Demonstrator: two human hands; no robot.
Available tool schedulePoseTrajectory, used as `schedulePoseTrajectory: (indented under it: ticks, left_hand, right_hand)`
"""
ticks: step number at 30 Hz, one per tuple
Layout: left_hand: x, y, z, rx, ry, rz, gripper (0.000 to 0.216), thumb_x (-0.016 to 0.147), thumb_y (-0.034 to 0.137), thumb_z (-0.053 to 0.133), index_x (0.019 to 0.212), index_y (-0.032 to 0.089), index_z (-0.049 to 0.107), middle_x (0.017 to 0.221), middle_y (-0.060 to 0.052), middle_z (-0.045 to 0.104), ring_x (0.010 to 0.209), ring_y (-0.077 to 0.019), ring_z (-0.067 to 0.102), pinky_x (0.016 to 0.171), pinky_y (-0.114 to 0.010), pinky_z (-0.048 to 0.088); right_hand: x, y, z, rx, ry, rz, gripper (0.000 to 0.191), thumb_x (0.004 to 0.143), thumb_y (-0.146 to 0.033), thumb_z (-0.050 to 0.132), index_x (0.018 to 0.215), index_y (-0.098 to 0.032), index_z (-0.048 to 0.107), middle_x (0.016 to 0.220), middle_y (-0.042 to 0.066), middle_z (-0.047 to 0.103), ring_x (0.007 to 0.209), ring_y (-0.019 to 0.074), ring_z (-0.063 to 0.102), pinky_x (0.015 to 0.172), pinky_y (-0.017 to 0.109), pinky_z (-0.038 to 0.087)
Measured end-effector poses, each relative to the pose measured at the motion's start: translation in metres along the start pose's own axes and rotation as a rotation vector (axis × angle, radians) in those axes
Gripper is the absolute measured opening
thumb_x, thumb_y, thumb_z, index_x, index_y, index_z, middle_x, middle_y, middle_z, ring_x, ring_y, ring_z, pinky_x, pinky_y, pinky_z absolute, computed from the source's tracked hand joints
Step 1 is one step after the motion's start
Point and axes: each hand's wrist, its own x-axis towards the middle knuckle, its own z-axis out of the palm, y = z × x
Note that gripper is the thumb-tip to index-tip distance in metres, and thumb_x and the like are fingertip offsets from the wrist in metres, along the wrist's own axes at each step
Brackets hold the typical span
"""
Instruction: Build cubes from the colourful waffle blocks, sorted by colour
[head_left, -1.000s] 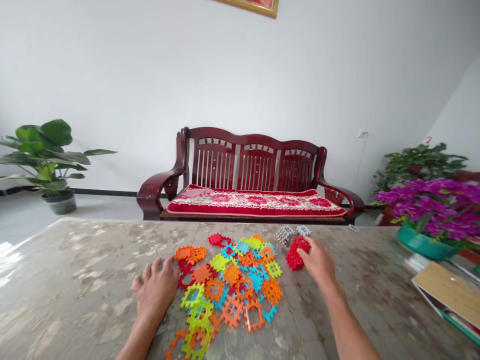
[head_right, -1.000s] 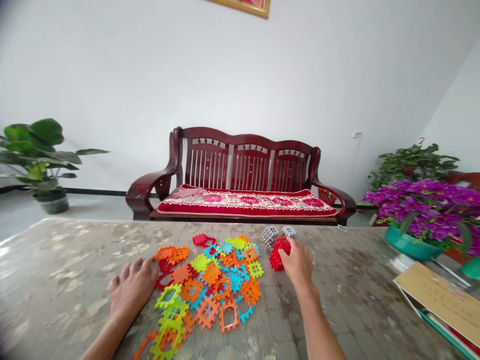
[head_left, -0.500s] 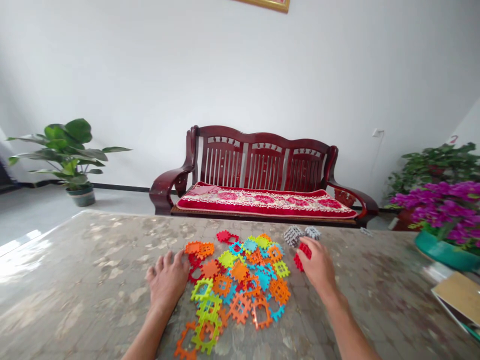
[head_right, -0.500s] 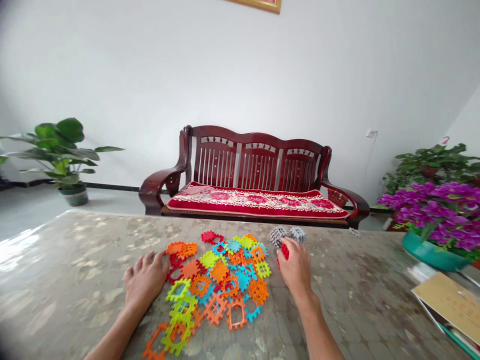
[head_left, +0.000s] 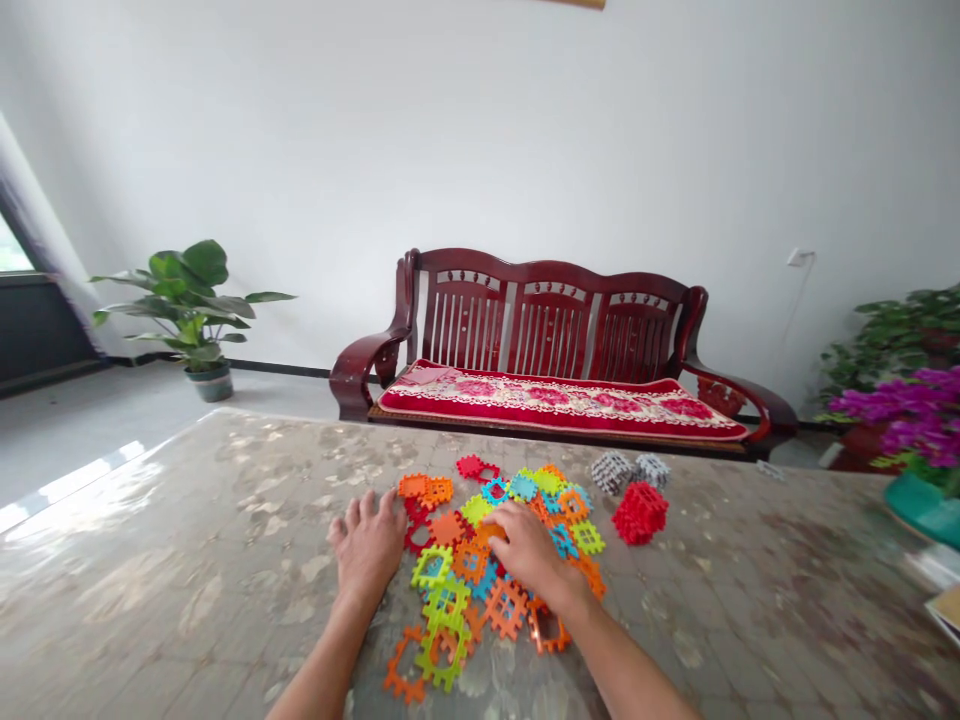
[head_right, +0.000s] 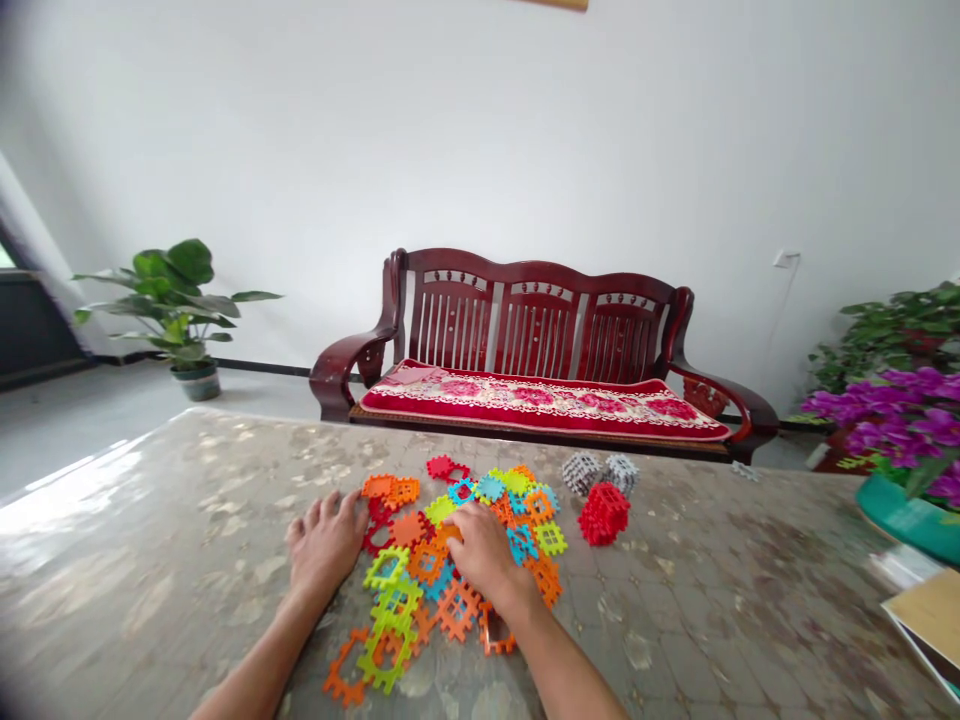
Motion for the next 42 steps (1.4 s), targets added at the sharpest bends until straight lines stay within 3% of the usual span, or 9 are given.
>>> schedulePoseTrajectory:
  ticks: [5,10,17,22,29,38,42]
  left_hand:
    - [-0.001,0.002,-0.004,-0.015,-0.019,-0.003,0.048,0.094,0.043,0.038,0.135,0.027,0.057,0.145,-0.012,0.051,0.136,-0.0321,0.039,0.110,-0.051,0.026]
    - [-0.002,0.003,-0.006,-0.023,-0.008,-0.002,0.048,0.094,0.042,0.038,0.135,0.026,0.057,0.145,-0.012,0.051,0.135,-0.0325,0.039,0.110,-0.052,0.026]
    - [-0.003,0.003,-0.003,-0.040,0.017,-0.007,0.047,0.093,0.040,0.038,0.134,0.026,0.058,0.144,-0.012,0.052,0.134,-0.0319,0.040,0.109,-0.052,0.026]
    - [-0.002,0.003,-0.004,-0.027,0.017,-0.009,0.047,0.093,0.041,0.039,0.133,0.027,0.058,0.144,-0.012,0.053,0.133,-0.0320,0.041,0.109,-0.052,0.027]
    - [-0.003,0.005,-0.007,-0.032,0.007,-0.008,0.048,0.094,0.040,0.038,0.135,0.026,0.057,0.144,-0.012,0.052,0.135,-0.0328,0.040,0.110,-0.051,0.026]
    - [-0.003,0.004,-0.008,-0.030,-0.002,-0.011,0.047,0.094,0.040,0.037,0.134,0.026,0.058,0.143,-0.012,0.052,0.136,-0.0322,0.040,0.110,-0.052,0.026]
    - [-0.003,0.005,-0.007,-0.015,0.015,-0.007,0.046,0.094,0.039,0.039,0.133,0.026,0.058,0.144,-0.012,0.052,0.135,-0.0313,0.040,0.110,-0.051,0.027]
  right_hand:
    - [0.025,-0.014,0.005,-0.140,-0.042,-0.093,0.033,0.081,-0.015,0.056,0.110,-0.021,0.070,0.116,0.005,0.068,0.113,0.0213,0.055,0.105,0.032,0.036]
    - [0.047,-0.017,0.005,-0.184,-0.177,-0.218,0.051,0.074,-0.018,0.060,0.125,-0.024,0.063,0.131,0.004,0.062,0.122,0.0243,0.048,0.105,0.035,0.035]
    - [0.064,-0.031,0.005,-0.273,-0.322,-0.174,0.035,0.065,-0.016,0.066,0.098,-0.026,0.073,0.110,0.004,0.068,0.111,0.0257,0.051,0.095,0.036,0.038]
    - [0.064,-0.034,0.003,-0.287,-0.337,-0.167,0.038,0.064,-0.015,0.067,0.100,-0.025,0.073,0.103,0.006,0.069,0.106,0.0265,0.054,0.090,0.035,0.041]
    - [0.062,-0.031,0.001,-0.269,-0.352,-0.163,0.041,0.064,-0.012,0.066,0.101,-0.028,0.073,0.095,0.000,0.073,0.097,0.0216,0.060,0.081,0.028,0.044]
    - [0.051,-0.015,-0.005,-0.280,-0.238,-0.046,0.038,0.073,-0.009,0.056,0.104,-0.024,0.073,0.101,0.004,0.073,0.096,0.0195,0.065,0.078,0.026,0.044]
    - [0.046,-0.009,-0.012,-0.315,-0.177,0.001,0.038,0.077,-0.008,0.050,0.106,-0.021,0.072,0.108,0.009,0.071,0.103,0.0220,0.062,0.085,0.030,0.043]
